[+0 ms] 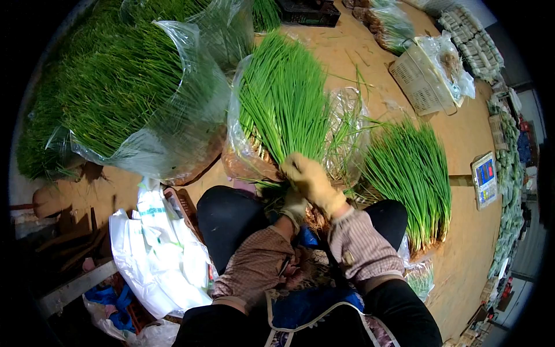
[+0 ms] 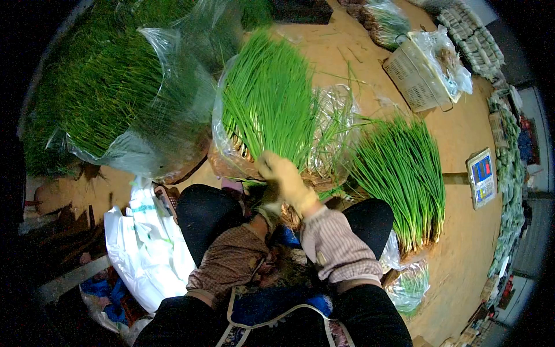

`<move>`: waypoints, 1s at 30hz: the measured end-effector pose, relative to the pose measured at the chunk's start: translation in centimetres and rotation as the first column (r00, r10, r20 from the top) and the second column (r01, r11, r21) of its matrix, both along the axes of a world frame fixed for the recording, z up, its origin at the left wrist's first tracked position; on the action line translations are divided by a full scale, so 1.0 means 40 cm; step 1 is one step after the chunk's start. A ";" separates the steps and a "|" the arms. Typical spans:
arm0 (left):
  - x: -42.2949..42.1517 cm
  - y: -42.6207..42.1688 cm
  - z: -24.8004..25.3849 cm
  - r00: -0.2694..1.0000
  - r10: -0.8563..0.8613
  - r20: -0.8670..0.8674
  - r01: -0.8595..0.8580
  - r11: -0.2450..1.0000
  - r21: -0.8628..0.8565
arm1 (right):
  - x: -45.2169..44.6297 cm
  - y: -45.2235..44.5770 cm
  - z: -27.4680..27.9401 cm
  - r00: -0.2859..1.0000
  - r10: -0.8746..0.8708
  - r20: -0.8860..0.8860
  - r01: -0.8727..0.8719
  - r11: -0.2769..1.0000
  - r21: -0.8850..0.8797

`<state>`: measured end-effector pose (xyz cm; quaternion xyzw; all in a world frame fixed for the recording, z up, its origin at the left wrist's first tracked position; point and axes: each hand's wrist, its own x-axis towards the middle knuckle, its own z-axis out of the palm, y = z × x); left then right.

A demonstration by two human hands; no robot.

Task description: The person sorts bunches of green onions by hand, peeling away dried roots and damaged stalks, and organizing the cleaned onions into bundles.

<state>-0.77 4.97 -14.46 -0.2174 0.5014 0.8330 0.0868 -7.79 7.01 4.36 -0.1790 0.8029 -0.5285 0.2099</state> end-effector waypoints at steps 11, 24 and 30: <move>0.011 -0.045 -0.040 0.956 -0.207 0.206 -0.022 0.653 0.757 | -0.066 0.163 0.263 0.899 -0.423 0.117 0.430 0.797 -0.423; 0.008 -0.092 0.164 0.978 -0.203 0.050 0.195 0.973 0.125 | 0.062 0.266 -0.062 0.597 -0.122 0.793 0.512 0.819 -0.259; 0.013 -0.085 0.022 0.961 -0.275 -0.021 0.276 0.959 0.066 | 0.068 0.246 -0.085 0.495 -0.171 0.852 0.663 0.708 -0.242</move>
